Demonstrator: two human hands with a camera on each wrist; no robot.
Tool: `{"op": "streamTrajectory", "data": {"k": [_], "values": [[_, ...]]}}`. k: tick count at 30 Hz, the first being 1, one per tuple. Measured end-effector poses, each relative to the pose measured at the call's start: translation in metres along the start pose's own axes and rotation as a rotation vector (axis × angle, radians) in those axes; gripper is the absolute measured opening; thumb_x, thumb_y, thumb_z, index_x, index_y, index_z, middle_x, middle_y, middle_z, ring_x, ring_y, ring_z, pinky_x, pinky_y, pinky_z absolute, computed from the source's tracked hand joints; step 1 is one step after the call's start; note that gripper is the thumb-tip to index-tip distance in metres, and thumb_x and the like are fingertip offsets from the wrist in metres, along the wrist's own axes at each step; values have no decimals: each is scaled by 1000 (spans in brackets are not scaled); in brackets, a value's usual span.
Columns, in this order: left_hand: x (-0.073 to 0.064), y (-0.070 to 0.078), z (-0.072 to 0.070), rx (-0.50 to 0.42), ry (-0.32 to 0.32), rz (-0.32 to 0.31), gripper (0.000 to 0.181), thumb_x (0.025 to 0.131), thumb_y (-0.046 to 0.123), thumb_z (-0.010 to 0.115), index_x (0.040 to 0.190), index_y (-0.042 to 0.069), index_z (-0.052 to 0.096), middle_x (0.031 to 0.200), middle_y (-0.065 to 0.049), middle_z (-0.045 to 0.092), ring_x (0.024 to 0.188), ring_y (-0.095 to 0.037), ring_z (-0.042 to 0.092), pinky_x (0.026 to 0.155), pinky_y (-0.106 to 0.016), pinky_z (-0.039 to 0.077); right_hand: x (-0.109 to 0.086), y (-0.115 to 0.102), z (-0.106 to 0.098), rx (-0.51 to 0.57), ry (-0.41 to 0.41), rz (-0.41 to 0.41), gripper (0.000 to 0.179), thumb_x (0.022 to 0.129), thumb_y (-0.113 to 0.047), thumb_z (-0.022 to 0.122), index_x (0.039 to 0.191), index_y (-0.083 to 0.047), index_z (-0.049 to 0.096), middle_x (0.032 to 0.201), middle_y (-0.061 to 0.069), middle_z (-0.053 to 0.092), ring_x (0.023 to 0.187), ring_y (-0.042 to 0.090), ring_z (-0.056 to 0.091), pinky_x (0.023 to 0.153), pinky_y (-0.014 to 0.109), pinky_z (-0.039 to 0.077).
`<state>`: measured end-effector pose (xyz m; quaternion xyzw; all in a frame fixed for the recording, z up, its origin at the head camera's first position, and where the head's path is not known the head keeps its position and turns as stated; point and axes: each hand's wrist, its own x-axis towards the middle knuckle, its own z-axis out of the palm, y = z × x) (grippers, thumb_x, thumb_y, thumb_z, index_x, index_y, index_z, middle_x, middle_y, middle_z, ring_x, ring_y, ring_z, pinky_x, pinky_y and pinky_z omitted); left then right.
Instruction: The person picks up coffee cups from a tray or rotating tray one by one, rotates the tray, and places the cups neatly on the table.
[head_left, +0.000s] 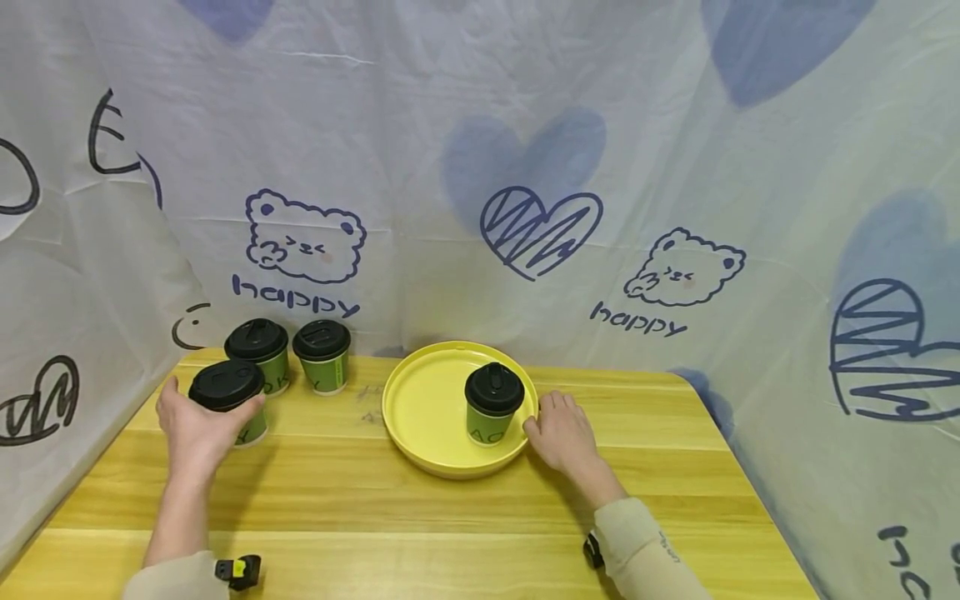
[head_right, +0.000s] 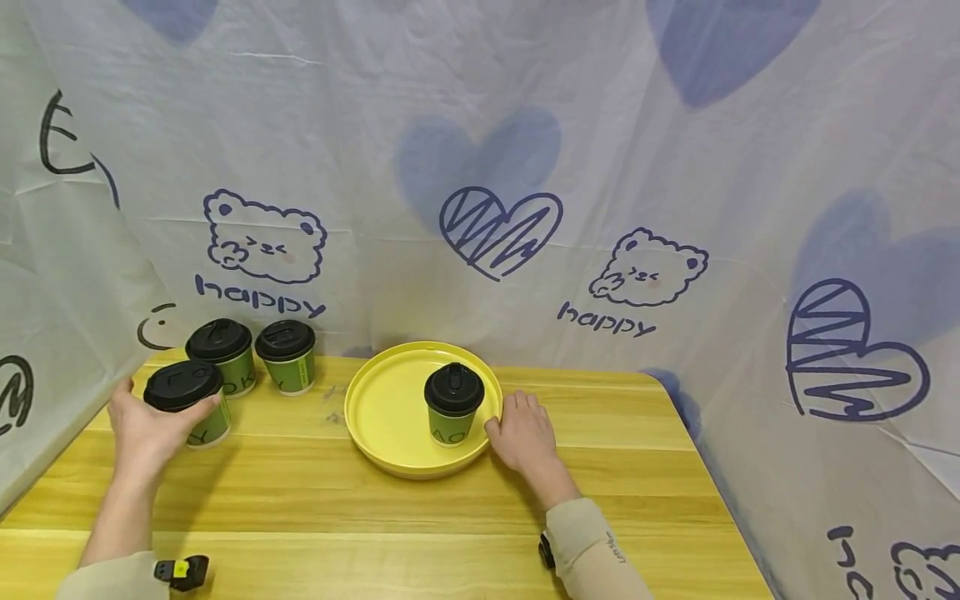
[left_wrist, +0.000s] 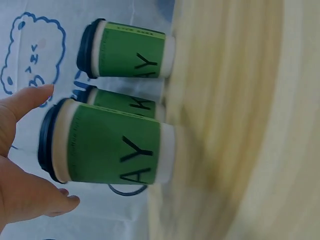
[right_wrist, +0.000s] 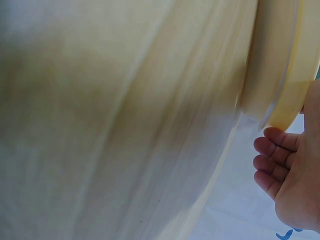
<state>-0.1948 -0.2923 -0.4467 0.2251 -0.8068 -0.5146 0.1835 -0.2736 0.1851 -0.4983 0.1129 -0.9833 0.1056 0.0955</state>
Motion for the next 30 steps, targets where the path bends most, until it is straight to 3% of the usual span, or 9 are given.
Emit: {"op": "streamTrajectory", "data": {"k": [8, 13, 18, 30], "values": [[-11, 20, 9, -22, 51, 106, 116, 86, 22, 82, 164, 3, -2, 169, -27, 0, 155, -45, 3, 127, -59, 13, -1, 1, 2, 6, 15, 2, 29, 99, -28, 56, 107, 0, 60, 106, 14, 57, 101, 32, 51, 88, 47, 47], [-20, 33, 21, -62, 102, 218, 105, 86, 14, 81, 162, 0, 9, 166, -28, 10, 154, -44, 8, 127, -57, 15, -2, 0, 0, 11, 12, 2, 28, 99, -27, 57, 106, 0, 60, 105, 13, 57, 101, 32, 50, 89, 47, 46], [-28, 43, 33, -89, 141, 286, 99, 86, 8, 80, 160, -2, 15, 164, -28, 16, 152, -43, 13, 126, -57, 17, -3, -2, -1, 12, 18, -5, 29, 99, -27, 58, 106, 1, 60, 105, 14, 57, 101, 33, 51, 89, 48, 47], [-42, 57, 73, -105, 24, 368, 99, 85, 4, 81, 160, -5, 17, 164, -28, 17, 152, -46, 13, 126, -58, 17, -3, -1, -1, 16, 12, 0, 30, 99, -28, 56, 107, 1, 60, 105, 13, 57, 100, 32, 51, 89, 48, 47]]}}
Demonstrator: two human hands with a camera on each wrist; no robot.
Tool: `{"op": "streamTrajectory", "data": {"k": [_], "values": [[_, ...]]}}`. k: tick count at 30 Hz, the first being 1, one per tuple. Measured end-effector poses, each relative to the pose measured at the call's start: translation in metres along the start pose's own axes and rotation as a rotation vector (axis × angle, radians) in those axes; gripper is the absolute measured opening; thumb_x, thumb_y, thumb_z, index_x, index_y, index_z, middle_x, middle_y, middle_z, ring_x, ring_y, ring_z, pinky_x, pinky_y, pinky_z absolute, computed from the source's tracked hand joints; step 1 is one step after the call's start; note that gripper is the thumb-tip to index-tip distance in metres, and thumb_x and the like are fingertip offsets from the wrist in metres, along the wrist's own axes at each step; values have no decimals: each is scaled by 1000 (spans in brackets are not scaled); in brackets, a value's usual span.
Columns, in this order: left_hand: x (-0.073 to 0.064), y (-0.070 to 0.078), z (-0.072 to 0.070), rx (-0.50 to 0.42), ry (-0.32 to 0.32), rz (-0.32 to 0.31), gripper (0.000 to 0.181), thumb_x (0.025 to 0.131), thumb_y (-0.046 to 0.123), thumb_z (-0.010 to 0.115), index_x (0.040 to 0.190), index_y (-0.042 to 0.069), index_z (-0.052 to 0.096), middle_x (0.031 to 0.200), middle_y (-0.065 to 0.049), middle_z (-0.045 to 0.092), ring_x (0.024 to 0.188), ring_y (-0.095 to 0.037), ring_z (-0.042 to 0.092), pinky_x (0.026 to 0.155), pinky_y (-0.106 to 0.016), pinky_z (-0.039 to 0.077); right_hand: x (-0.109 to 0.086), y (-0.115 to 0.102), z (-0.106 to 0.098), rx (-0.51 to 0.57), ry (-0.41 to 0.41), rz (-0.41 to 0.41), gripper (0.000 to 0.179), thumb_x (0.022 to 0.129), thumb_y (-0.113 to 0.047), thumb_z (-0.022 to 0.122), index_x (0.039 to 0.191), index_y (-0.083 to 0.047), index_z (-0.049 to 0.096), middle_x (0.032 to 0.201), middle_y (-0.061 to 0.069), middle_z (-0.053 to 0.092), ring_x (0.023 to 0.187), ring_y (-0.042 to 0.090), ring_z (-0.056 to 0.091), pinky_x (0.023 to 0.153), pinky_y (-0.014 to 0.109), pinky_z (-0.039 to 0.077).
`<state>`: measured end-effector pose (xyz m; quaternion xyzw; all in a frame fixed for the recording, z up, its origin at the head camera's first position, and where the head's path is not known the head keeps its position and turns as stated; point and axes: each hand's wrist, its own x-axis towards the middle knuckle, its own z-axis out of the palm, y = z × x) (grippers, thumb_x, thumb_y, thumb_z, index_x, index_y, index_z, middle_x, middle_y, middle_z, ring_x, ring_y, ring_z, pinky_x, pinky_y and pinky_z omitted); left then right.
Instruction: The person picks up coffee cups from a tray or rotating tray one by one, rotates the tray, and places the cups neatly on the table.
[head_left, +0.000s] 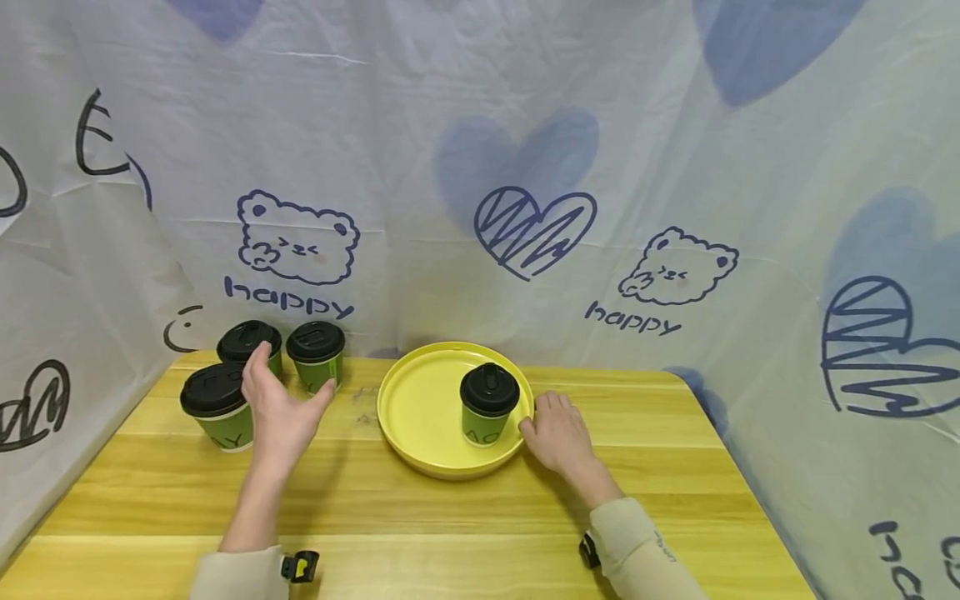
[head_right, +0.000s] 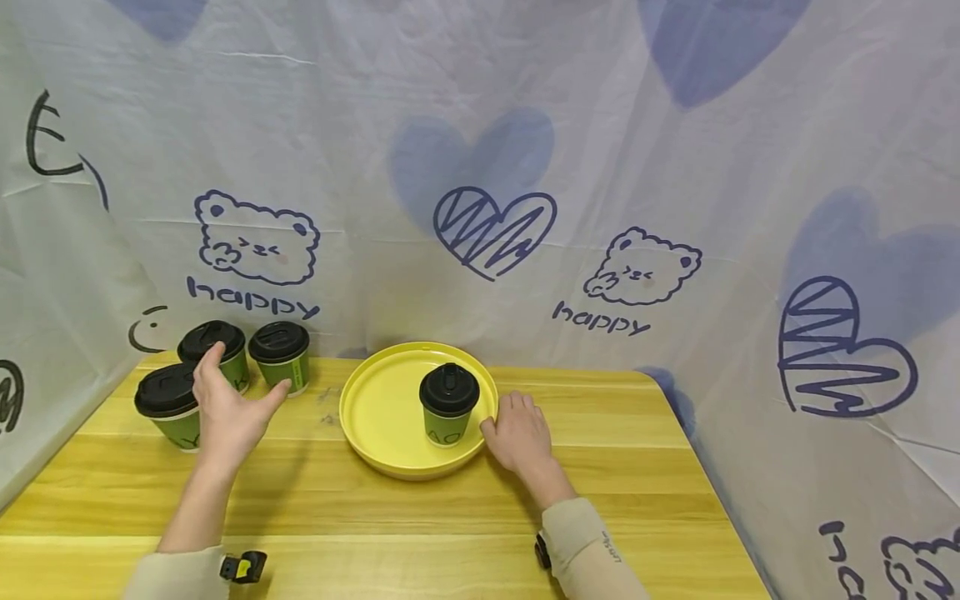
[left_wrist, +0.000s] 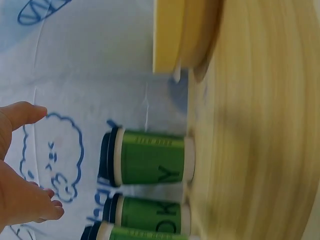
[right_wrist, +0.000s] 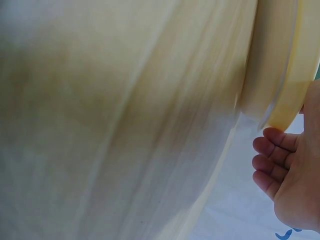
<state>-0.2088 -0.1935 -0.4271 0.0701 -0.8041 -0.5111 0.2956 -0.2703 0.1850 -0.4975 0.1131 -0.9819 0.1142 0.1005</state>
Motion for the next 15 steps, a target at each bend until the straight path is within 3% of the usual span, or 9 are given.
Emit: {"op": "streamTrajectory", "data": {"k": [4, 9, 15], "values": [[-4, 1, 18, -3, -58, -2, 96, 84, 6, 81, 158, -7, 20, 162, -30, 19, 150, -47, 16, 125, -59, 19, 0, 0, 1, 1, -10, 9, 31, 99, -29, 56, 109, 1, 60, 106, 14, 57, 102, 32, 51, 91, 48, 47], [-9, 0, 38, -18, -170, -60, 85, 91, 11, 73, 156, -6, 22, 159, -29, 20, 149, -47, 17, 123, -60, 23, 1, 0, 1, -6, -13, 12, 32, 99, -30, 55, 109, 0, 60, 105, 13, 57, 101, 32, 51, 90, 47, 47], [-12, -6, 59, 55, -308, -110, 80, 93, 15, 70, 153, -13, 26, 152, -35, 28, 144, -49, 26, 122, -58, 27, 1, 0, 2, -7, -18, 16, 32, 99, -30, 56, 109, 1, 60, 105, 13, 57, 102, 32, 51, 90, 48, 47]]}}
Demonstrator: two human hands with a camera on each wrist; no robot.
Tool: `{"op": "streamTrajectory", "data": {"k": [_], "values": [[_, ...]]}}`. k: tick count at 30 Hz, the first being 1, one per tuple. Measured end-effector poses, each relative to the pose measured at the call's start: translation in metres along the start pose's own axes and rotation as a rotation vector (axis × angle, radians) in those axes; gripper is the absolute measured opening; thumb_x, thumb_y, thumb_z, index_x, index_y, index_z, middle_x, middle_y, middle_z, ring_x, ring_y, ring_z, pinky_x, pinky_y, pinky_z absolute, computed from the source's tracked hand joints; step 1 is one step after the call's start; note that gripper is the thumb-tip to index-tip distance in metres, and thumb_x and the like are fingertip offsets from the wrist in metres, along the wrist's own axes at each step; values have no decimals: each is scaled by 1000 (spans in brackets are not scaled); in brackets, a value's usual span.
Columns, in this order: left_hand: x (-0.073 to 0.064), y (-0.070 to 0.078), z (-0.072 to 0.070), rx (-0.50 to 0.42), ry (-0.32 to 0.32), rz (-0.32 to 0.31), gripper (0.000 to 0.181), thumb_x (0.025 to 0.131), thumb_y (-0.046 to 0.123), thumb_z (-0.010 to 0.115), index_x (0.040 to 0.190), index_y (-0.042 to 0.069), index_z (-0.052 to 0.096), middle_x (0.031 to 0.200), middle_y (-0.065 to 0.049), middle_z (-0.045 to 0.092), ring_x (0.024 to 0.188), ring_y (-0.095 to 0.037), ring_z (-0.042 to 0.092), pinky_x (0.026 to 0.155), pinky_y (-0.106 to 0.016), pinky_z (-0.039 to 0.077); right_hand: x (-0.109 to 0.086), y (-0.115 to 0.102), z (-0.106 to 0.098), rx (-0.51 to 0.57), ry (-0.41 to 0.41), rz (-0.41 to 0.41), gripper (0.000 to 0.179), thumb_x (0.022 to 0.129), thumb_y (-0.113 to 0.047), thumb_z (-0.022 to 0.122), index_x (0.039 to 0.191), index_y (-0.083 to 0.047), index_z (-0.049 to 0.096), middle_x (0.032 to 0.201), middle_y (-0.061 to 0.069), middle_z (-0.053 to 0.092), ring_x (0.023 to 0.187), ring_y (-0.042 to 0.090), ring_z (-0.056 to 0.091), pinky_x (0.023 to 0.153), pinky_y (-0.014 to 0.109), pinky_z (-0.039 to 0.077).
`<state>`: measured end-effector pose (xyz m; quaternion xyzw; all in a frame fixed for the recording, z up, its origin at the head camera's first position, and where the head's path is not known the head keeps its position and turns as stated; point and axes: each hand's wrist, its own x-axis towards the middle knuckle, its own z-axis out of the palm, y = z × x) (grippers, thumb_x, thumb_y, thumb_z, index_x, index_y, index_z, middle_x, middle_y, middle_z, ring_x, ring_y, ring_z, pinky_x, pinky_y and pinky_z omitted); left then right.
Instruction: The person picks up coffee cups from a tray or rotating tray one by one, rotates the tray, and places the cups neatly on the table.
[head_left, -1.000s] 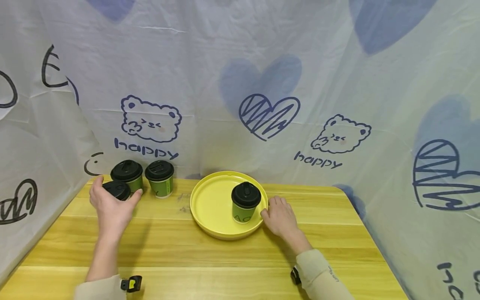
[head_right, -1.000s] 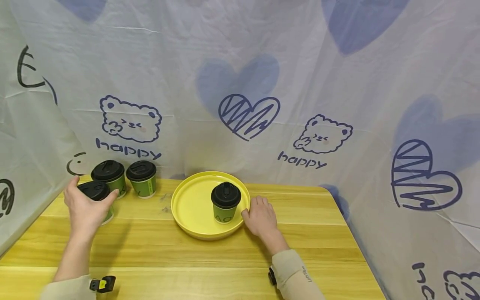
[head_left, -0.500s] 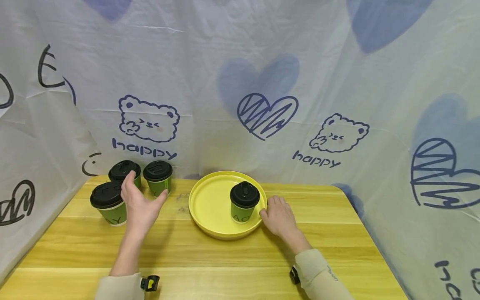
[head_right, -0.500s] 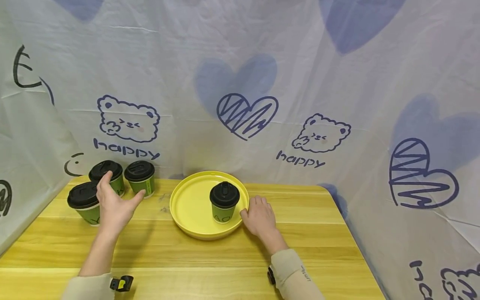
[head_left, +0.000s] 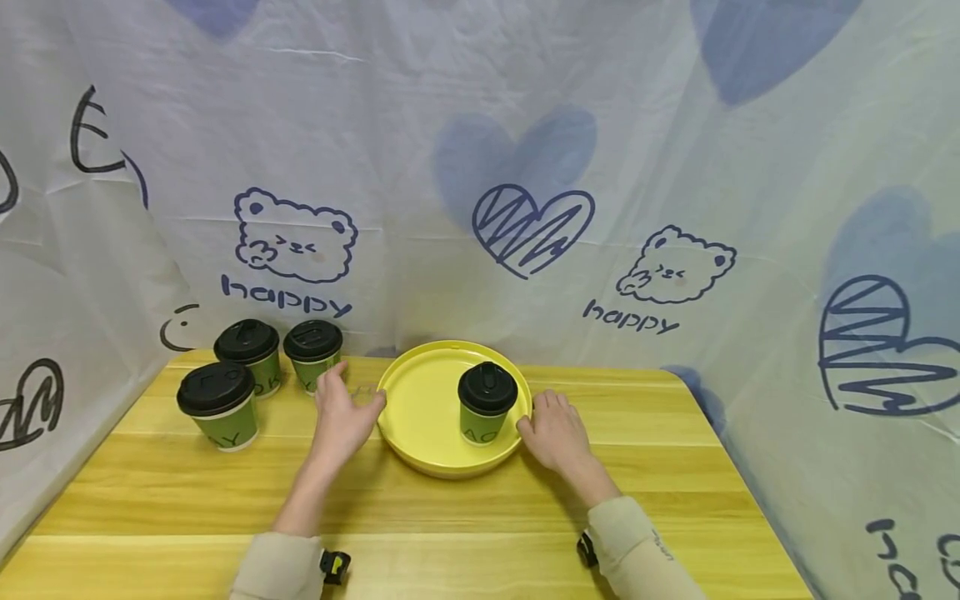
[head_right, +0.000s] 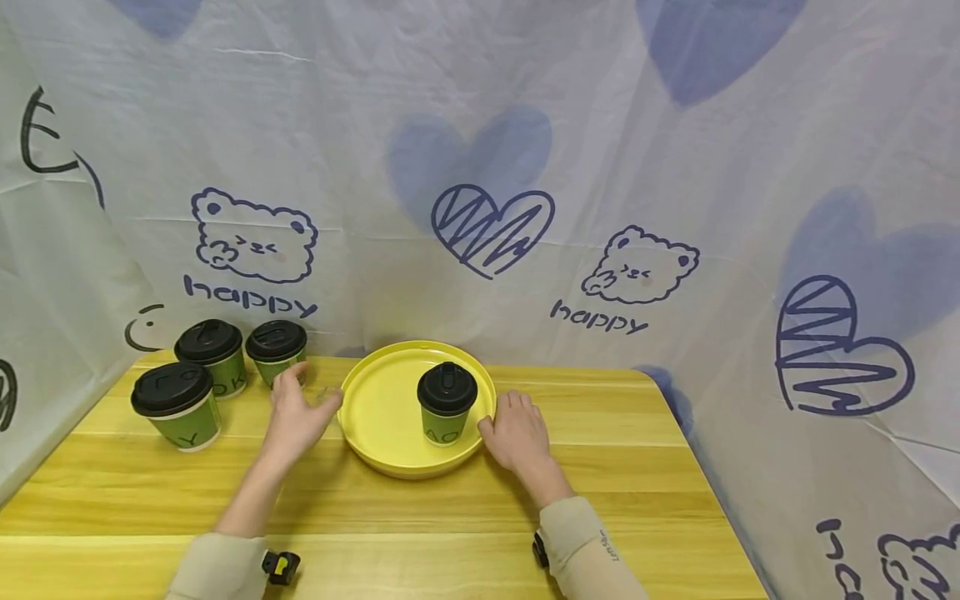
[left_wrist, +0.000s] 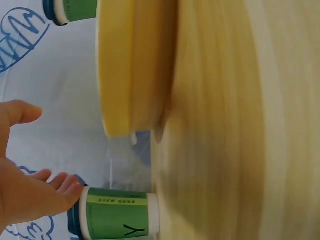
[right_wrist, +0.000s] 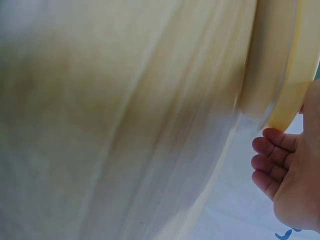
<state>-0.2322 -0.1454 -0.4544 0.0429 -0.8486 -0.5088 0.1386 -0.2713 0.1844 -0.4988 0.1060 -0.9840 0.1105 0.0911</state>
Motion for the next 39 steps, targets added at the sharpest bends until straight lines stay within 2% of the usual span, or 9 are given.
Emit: {"op": "streamTrajectory", "data": {"k": [6, 10, 17, 21, 25, 30, 34, 36, 39], "values": [[2, -4, 8, 106, -182, -68, 74, 91, 14, 69, 146, -19, 32, 143, -38, 36, 137, -53, 33, 117, -61, 32, 0, -1, -1, 16, 1, 1, 30, 99, -27, 56, 108, 1, 60, 104, 14, 56, 101, 32, 50, 91, 48, 47], [3, -9, 13, 149, -263, -76, 72, 85, 9, 71, 142, -20, 37, 138, -38, 40, 132, -53, 40, 113, -62, 39, -1, -1, 0, 16, 2, 3, 30, 99, -27, 56, 108, 1, 60, 104, 13, 56, 100, 32, 50, 90, 48, 47], [5, -13, 18, 152, -296, -44, 77, 81, 1, 72, 145, -22, 36, 147, -44, 35, 139, -55, 37, 118, -60, 34, -2, -1, -1, 17, 9, 4, 30, 99, -28, 56, 107, 0, 60, 104, 13, 56, 100, 32, 50, 88, 48, 46], [6, -13, 19, 157, -291, -47, 75, 80, 1, 71, 143, -22, 37, 143, -43, 40, 137, -54, 41, 116, -60, 37, -2, 0, -2, 50, 4, 7, 32, 99, -30, 57, 109, 0, 61, 107, 14, 59, 102, 33, 52, 91, 50, 47], [7, -13, 18, 162, -297, -51, 75, 81, 1, 71, 144, -23, 37, 143, -43, 40, 137, -53, 42, 115, -59, 39, -1, 3, -2, 193, 17, 58, 39, 101, -31, 56, 117, 4, 64, 109, 16, 63, 106, 34, 56, 95, 51, 48], [9, -15, 17, 158, -307, -48, 73, 81, 1, 70, 144, -21, 40, 141, -41, 44, 135, -52, 44, 114, -59, 40, 4, 4, -4, 555, 71, 174, 44, 104, -22, 53, 134, 10, 58, 113, 18, 63, 105, 34, 61, 95, 50, 51], [13, -17, 16, 154, -307, -24, 70, 80, 0, 70, 141, -21, 43, 138, -40, 49, 133, -52, 47, 113, -58, 41, 7, 2, -5, 816, 76, 273, 46, 101, -13, 56, 141, 10, 52, 122, 22, 61, 106, 34, 64, 91, 47, 57], [15, -18, 16, 160, -312, -12, 69, 80, 0, 70, 141, -22, 43, 137, -40, 50, 132, -52, 48, 113, -58, 42, 8, 0, -5, 885, 74, 301, 47, 100, -9, 57, 142, 10, 52, 124, 24, 60, 106, 35, 65, 89, 44, 59], [20, -21, 15, 161, -322, -3, 69, 80, -1, 69, 140, -22, 43, 137, -41, 52, 131, -51, 51, 112, -57, 44, 10, -1, -3, 899, 73, 309, 47, 97, -6, 60, 140, 11, 54, 124, 25, 61, 106, 35, 65, 86, 38, 59]]}}
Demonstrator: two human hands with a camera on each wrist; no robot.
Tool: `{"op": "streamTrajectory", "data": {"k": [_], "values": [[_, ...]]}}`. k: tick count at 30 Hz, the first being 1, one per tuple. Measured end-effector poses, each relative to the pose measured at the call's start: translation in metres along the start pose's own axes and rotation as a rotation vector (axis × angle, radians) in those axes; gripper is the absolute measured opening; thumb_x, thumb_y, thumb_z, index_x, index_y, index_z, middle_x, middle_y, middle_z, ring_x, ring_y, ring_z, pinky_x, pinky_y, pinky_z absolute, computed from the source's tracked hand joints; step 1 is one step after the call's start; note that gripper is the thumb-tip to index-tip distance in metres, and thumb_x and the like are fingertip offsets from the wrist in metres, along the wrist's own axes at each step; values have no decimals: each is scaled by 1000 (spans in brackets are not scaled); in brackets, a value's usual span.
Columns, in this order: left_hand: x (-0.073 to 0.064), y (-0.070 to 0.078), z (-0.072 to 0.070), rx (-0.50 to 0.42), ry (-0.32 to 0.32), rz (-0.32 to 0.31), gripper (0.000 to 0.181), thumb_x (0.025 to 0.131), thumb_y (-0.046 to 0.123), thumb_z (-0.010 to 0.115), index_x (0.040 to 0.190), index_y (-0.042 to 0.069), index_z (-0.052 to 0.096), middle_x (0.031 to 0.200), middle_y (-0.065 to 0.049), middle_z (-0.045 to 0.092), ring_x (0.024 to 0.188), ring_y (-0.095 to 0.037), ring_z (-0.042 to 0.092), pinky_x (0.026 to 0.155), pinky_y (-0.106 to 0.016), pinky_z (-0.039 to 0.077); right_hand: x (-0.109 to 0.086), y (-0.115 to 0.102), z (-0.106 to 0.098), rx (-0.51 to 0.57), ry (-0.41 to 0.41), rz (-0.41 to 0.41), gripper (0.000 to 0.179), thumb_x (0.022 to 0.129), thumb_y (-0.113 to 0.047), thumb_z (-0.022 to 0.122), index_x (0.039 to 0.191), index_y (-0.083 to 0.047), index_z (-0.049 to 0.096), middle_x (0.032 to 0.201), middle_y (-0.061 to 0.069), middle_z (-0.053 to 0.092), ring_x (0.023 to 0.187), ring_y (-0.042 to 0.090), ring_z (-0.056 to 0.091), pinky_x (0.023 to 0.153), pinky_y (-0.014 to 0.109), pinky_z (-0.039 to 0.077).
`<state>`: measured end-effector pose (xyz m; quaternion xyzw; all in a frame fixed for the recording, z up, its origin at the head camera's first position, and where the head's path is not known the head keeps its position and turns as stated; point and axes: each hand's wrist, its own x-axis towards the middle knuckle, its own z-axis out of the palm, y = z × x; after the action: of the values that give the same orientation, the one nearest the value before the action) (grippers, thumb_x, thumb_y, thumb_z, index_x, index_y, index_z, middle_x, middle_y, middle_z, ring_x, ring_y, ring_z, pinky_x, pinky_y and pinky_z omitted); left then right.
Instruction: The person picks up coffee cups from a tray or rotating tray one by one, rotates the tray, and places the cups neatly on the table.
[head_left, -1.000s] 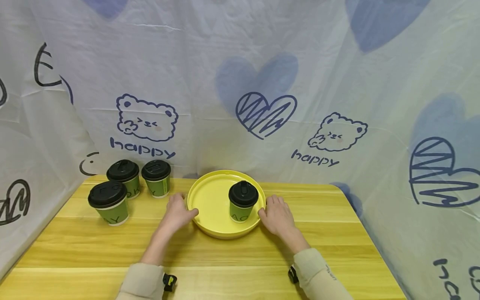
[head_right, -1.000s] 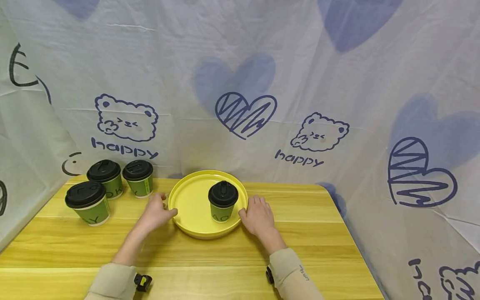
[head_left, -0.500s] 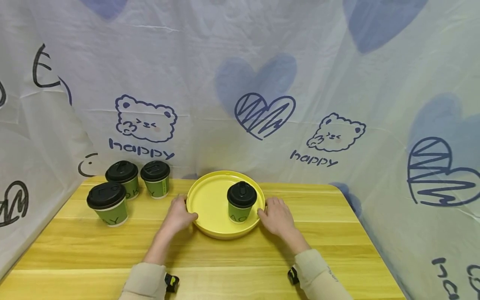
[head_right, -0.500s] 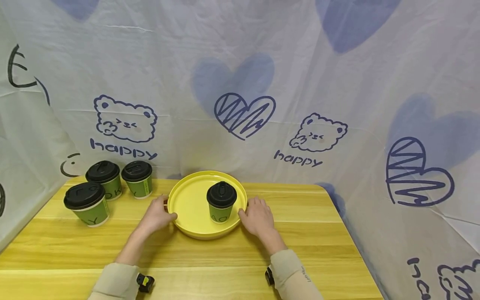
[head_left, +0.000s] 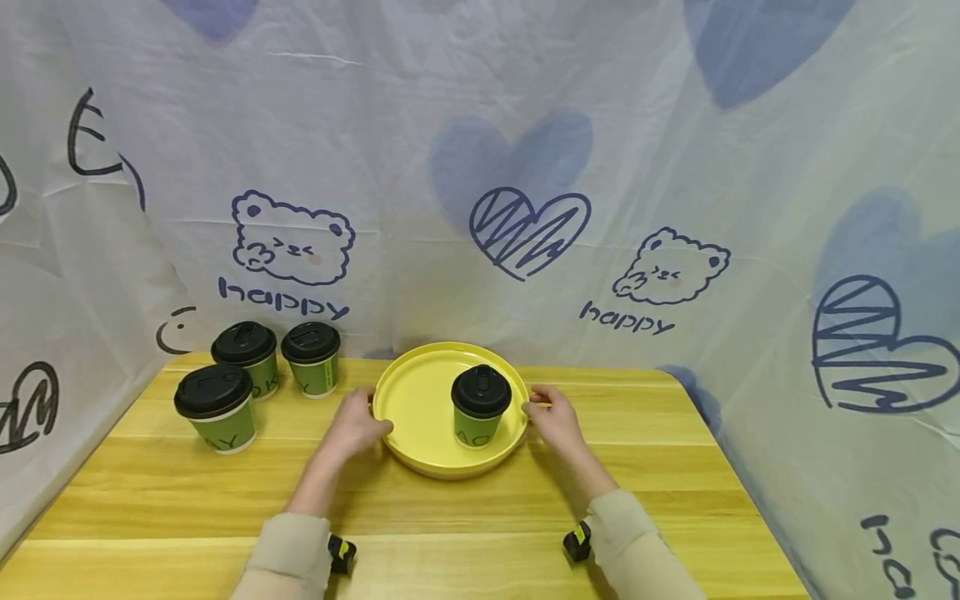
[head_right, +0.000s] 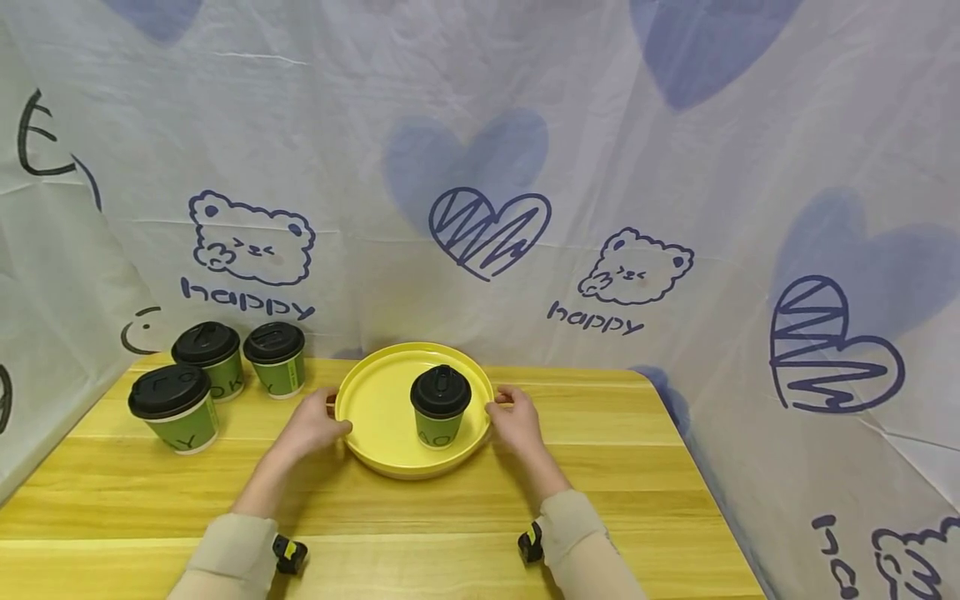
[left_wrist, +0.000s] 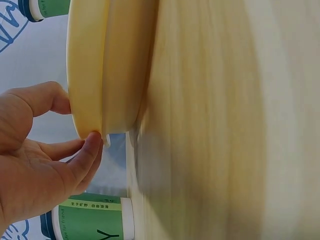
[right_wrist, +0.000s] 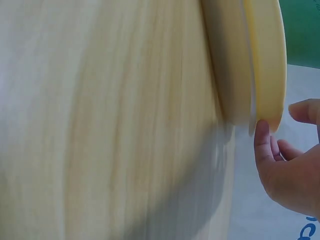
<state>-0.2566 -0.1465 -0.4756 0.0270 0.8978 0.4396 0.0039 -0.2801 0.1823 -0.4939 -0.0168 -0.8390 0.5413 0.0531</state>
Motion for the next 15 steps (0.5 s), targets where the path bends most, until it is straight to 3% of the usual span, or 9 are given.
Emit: {"op": "streamTrajectory", "data": {"k": [6, 15], "values": [[10, -3, -2, -1, -16, 1, 70, 78, -3, 67, 141, -23, 43, 136, -41, 54, 129, -50, 53, 112, -56, 44, 1, 2, 1, -63, -6, -3, 48, 90, -2, 63, 136, 11, 58, 120, 23, 64, 101, 31, 66, 78, 28, 54], [18, -5, -3, -21, -10, 3, 67, 79, -2, 67, 140, -19, 47, 136, -38, 56, 127, -48, 55, 111, -55, 46, -7, 0, 2, -29, -13, 4, 50, 85, 3, 61, 134, 13, 59, 118, 22, 63, 96, 26, 66, 74, 23, 53]]}}
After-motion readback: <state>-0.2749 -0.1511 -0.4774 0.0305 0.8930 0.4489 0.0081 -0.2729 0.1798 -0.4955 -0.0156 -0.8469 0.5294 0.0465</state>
